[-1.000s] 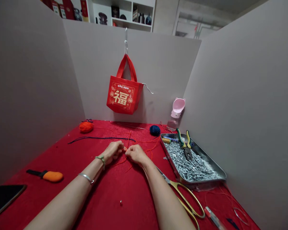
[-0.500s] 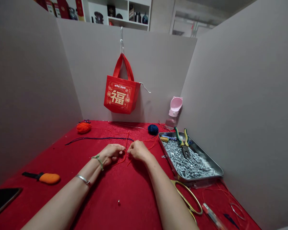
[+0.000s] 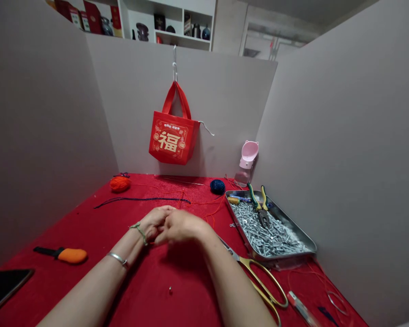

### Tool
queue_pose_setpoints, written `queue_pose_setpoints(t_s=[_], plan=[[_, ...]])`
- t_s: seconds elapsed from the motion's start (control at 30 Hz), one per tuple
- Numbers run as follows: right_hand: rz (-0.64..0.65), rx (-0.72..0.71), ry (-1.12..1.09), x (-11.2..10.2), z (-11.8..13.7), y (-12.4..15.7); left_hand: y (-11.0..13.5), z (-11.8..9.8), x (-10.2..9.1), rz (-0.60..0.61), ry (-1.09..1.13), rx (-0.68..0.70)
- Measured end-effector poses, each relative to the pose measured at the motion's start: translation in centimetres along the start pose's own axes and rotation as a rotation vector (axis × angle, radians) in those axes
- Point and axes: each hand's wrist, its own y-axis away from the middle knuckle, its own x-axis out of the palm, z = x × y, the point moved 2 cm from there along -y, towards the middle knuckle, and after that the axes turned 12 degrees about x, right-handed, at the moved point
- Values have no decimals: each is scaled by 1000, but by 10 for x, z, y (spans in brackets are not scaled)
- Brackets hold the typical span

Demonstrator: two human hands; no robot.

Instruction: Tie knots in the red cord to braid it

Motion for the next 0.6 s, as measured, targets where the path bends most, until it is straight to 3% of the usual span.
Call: queue_pose_setpoints(t_s=[0.07,0.1,0.17,0.23,0.33,0.43,0.6], plan=[[-329,121,-275,-15,-19,-13,4,-3,2,-24,-7,-25],[-395,172,-408,-17,-27,-20,6,-5,4,-36,-5,-38],[-370,223,-660,-13,-39,-35,9,-9,7,-64,-14,-48],[-233,219,-849,-3,-40,-46,11,-11,11,-94,-7,-41],[-123,223,-946,10,-36,-54,13,-12,12,-135,2,-22],[-177,244,-933,14,-39,-58,14,-12,11,-134,-31,-17],[-322,150,-862,16,-57,-66,13,-10,10,-133,-129,2]])
